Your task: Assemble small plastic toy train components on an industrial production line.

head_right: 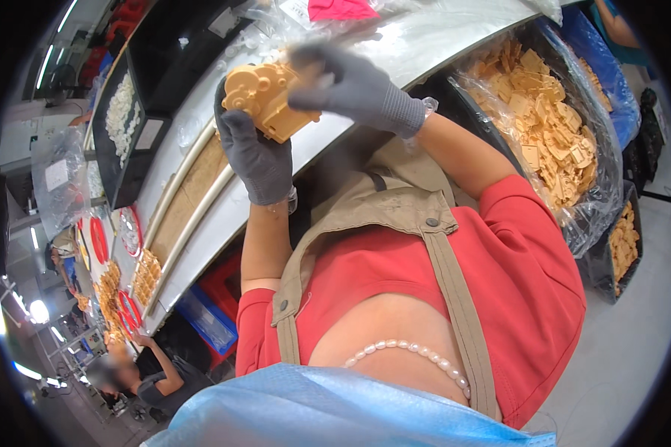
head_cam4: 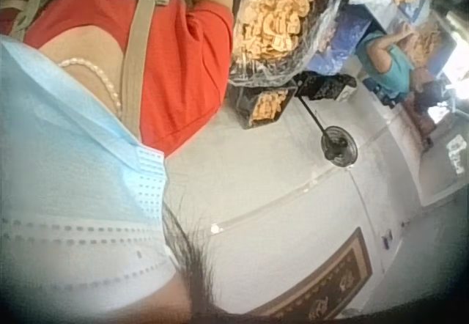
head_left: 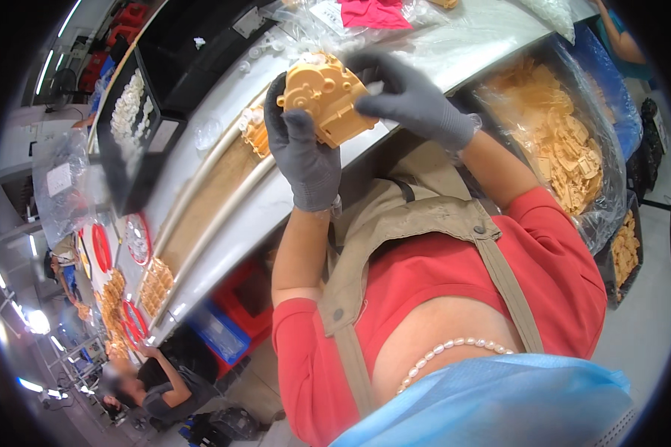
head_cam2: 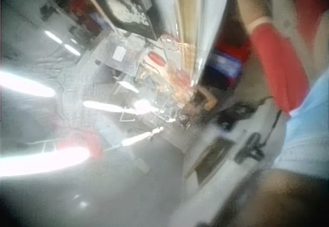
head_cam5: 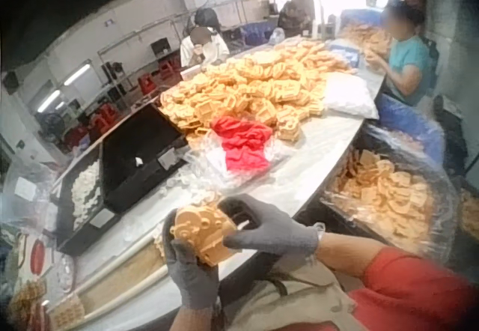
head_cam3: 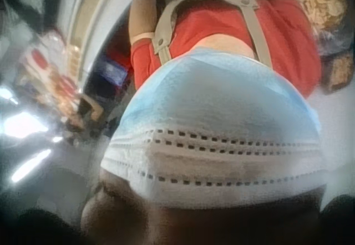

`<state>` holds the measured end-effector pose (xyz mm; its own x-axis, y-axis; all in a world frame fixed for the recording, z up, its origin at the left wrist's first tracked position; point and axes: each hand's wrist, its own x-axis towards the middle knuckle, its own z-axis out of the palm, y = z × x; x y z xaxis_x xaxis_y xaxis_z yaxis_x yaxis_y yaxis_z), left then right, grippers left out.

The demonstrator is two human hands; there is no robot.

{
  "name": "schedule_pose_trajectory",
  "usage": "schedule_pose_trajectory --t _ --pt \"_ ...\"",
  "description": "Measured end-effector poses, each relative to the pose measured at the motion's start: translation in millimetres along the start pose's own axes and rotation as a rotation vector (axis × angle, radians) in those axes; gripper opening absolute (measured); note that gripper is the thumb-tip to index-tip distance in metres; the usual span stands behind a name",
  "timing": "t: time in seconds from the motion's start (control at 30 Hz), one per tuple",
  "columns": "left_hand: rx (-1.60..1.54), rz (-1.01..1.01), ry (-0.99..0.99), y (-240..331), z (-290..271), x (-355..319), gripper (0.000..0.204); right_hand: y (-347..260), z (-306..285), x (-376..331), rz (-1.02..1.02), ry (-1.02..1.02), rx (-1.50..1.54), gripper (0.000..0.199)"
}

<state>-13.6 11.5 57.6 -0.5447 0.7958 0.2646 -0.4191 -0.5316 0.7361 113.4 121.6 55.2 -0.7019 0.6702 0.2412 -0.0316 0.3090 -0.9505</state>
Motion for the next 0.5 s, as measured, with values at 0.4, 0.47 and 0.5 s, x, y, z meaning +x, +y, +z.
schedule_pose_trajectory --t 0.4,0.47,0.5 --pt "0.641 -0.05 -0.133 -16.5 10.3 10.4 0.054 15.9 -35.9 1.4 -0.003 -0.028 0.036 0.046" --pt "0.502 -0.002 -0.1 -8.0 10.6 16.7 0.063 29.2 -71.2 33.4 -0.033 0.116 0.145 0.04" --pt "0.608 0.078 -0.009 0.9 -8.3 20.6 0.067 47.0 -94.9 66.2 -0.098 0.286 0.186 0.041"
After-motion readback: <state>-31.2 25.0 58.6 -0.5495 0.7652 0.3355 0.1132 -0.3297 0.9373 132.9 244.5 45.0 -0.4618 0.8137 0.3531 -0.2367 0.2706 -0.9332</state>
